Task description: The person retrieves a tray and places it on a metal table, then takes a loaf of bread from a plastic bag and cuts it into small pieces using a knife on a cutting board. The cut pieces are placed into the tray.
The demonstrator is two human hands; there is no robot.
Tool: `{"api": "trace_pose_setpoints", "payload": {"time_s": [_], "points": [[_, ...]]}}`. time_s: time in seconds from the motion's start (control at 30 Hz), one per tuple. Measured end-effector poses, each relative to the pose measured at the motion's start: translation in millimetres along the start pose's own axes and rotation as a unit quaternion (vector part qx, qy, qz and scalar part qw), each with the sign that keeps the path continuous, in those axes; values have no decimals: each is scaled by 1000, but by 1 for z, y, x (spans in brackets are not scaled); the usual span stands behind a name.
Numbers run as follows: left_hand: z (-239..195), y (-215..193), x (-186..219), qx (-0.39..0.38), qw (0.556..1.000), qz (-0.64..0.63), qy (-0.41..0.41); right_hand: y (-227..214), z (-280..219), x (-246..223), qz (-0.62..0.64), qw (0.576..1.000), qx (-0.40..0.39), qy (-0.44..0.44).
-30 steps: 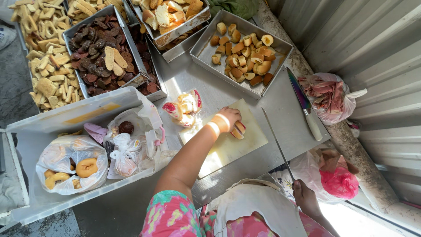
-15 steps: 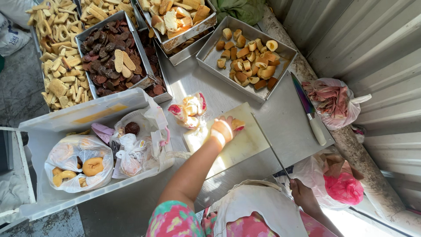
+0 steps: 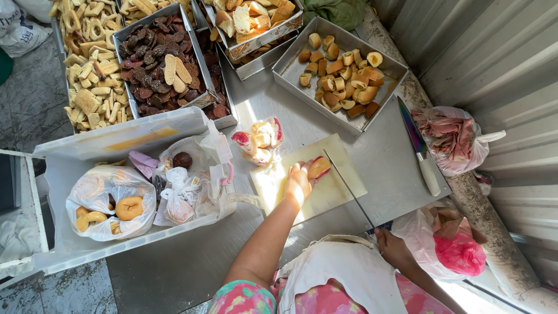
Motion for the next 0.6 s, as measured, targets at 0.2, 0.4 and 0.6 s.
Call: {"api": "trace_pose_setpoints", "payload": {"time_s": [0.2, 0.4, 0.6], "points": [[2, 7, 1, -33, 999, -1, 4, -11, 0, -27, 5, 1000, -4, -9], [0, -3, 11, -29, 1000, -3, -3, -15, -3, -31, 12, 1000, 17, -18], [-4, -10, 15, -12, 1000, -11, -10, -11, -4, -30, -3, 1000, 14, -26]]}}
Point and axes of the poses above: each hand's wrist, its own z-axis towards the middle knuckle, its own y-axis out of the palm, x = y × z, the point moved 8 cm from there along z, towards the middle knuckle, and after that the axes turned 6 degrees about -y, right-handed, at the moved point
